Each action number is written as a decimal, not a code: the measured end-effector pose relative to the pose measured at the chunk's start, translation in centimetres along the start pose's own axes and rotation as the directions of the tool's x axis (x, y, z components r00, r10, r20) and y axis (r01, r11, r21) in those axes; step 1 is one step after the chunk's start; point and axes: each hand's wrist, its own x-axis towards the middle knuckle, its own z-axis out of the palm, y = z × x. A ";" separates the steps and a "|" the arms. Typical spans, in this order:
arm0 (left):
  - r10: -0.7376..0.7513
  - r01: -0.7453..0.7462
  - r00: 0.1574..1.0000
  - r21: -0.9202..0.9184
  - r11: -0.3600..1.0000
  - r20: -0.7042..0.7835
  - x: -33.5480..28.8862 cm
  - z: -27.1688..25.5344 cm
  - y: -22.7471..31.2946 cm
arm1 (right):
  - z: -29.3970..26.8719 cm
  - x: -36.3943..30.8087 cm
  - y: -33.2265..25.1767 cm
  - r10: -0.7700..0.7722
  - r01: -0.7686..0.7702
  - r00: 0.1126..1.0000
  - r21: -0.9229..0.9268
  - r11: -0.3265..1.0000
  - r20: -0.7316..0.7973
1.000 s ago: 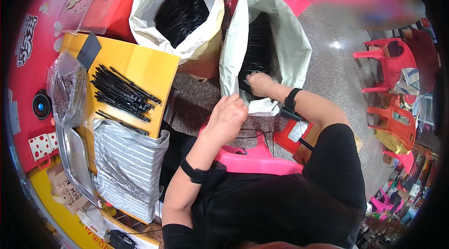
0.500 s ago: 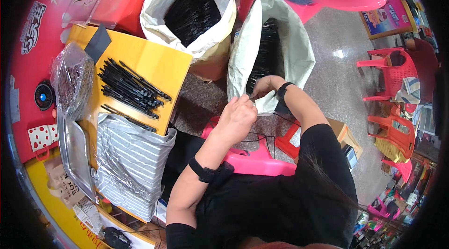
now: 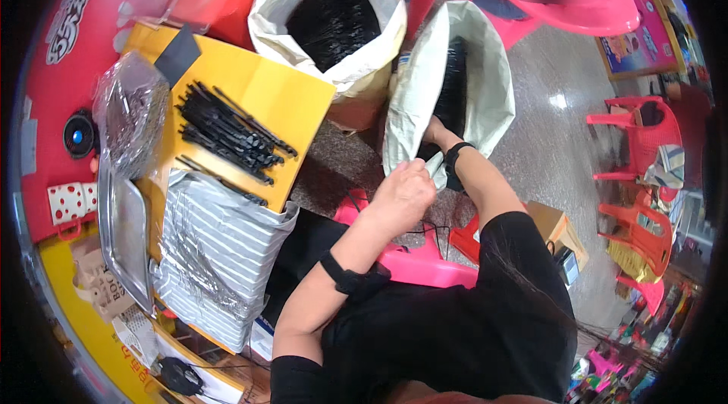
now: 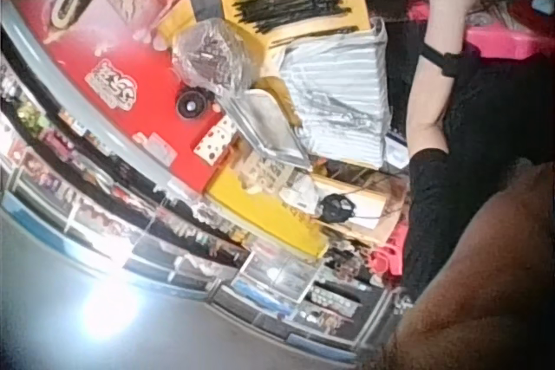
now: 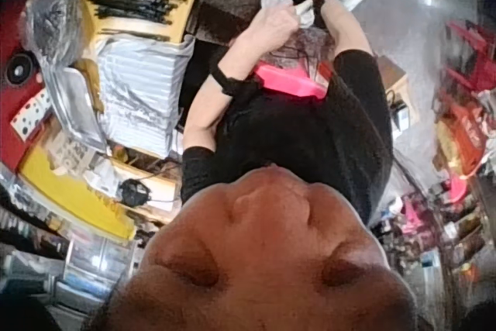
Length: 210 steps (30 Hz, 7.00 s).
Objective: Sorting and bundling black cable ties.
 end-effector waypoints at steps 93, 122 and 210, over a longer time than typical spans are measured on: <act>-0.733 0.379 0.288 -0.629 0.678 -0.617 -32.5 -10.2 11.7 | -16.7 -9.2 -52.6 -0.476 0.521 0.853 0.320 0.791 -0.213; -0.911 -0.513 0.292 -0.852 0.108 -0.291 -36.3 -7.7 10.2 | -9.2 -14.5 -59.8 -0.626 0.612 0.779 0.240 0.754 -0.019; -0.900 -0.424 0.202 -0.863 0.276 -0.387 -34.6 -7.8 10.4 | -7.7 -18.9 -56.7 -0.510 -0.304 0.828 0.951 -0.055 0.235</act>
